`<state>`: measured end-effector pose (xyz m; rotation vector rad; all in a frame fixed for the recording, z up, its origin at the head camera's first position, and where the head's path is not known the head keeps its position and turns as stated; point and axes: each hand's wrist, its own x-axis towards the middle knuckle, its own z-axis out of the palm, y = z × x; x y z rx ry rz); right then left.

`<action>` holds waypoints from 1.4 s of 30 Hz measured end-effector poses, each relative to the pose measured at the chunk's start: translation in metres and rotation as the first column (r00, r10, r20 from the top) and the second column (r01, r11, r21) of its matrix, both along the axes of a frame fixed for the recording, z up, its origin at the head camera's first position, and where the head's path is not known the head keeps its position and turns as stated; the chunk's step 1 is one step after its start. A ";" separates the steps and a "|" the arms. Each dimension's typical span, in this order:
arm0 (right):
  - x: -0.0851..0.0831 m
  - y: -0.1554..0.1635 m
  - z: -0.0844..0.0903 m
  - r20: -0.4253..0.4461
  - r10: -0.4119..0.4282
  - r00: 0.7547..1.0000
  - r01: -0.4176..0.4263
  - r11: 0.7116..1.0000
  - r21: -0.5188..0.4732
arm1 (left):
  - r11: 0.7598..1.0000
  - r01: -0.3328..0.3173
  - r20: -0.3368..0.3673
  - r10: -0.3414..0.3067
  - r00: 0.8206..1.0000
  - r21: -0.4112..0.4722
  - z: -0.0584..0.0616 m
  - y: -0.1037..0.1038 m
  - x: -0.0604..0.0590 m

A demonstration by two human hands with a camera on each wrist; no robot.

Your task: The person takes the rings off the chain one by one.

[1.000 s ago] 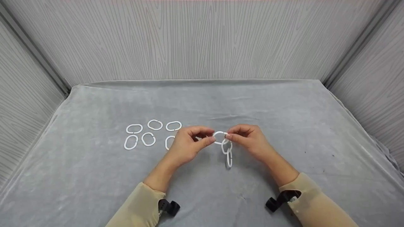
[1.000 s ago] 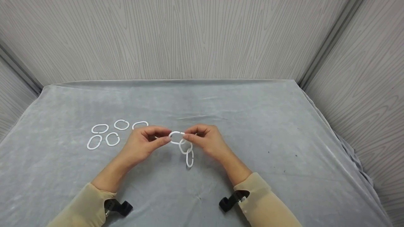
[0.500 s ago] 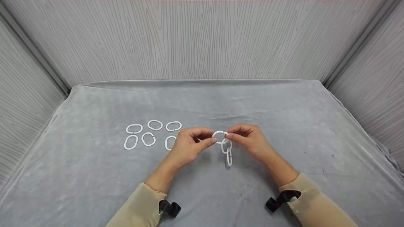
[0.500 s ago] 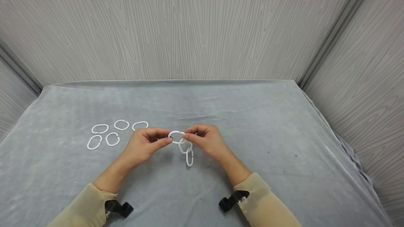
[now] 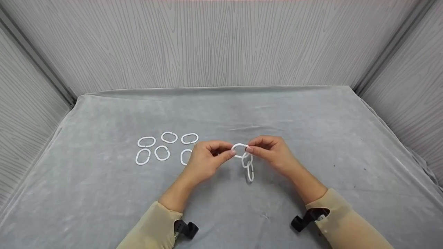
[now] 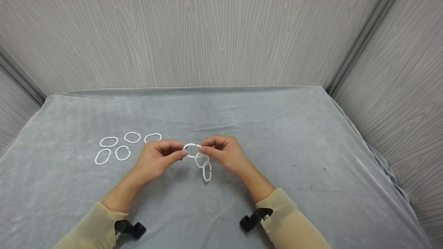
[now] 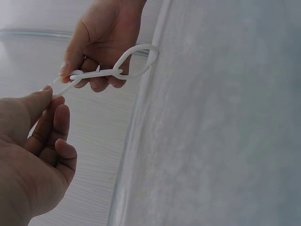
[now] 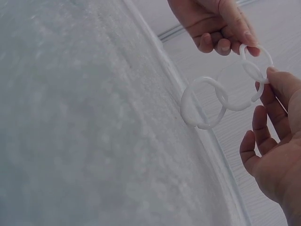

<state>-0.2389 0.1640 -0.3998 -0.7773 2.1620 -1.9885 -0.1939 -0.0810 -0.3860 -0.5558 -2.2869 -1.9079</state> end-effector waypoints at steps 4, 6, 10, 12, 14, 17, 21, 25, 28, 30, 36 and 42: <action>0.000 0.001 0.001 0.008 0.010 1.000 -0.010 1.000 -0.009 | 1.000 -0.002 -0.003 0.002 1.000 0.003 0.001 0.001 0.000; 0.000 0.002 0.001 0.017 0.020 1.000 -0.019 1.000 -0.017 | 1.000 -0.002 -0.008 0.002 1.000 0.005 0.001 0.001 0.000; 0.000 0.003 0.001 0.027 0.039 0.999 -0.038 0.999 -0.028 | 1.000 -0.002 -0.016 0.002 1.000 0.015 0.002 0.001 0.000; -0.001 0.004 0.001 0.033 0.047 0.998 -0.046 0.998 -0.032 | 1.000 -0.002 -0.018 0.002 1.000 0.023 0.003 0.001 0.000; -0.001 0.004 0.001 0.041 0.056 0.998 -0.055 0.998 -0.035 | 1.000 -0.002 -0.018 0.003 1.000 0.028 0.003 0.001 0.000; -0.003 0.005 -0.001 0.054 0.077 0.996 -0.074 0.996 -0.044 | 1.000 -0.006 -0.017 0.006 1.000 0.030 0.004 0.000 0.000; -0.004 0.006 -0.004 0.060 0.109 0.992 -0.106 0.993 -0.054 | 0.999 -0.025 -0.004 0.025 1.000 0.028 0.006 -0.003 0.002; -0.005 0.006 -0.006 0.068 0.141 0.988 -0.137 0.989 -0.059 | 0.999 -0.046 -0.001 0.046 0.999 0.026 0.008 -0.007 0.004; -0.006 0.005 -0.006 0.066 0.156 0.986 -0.153 0.987 -0.054 | 0.998 -0.055 -0.015 0.055 0.998 0.026 0.009 -0.009 0.003; -0.006 0.005 -0.005 0.055 0.157 0.986 -0.154 0.987 -0.044 | 0.998 -0.057 -0.022 0.058 0.998 0.027 0.010 -0.009 0.002; -0.007 0.004 -0.004 0.039 0.156 0.987 -0.156 0.988 -0.024 | 0.998 -0.058 -0.031 0.059 0.998 0.032 0.016 -0.010 0.001; -0.007 0.004 -0.006 0.041 0.169 0.985 -0.169 0.986 -0.004 | 0.998 -0.047 -0.033 0.049 0.998 0.053 0.019 -0.011 0.001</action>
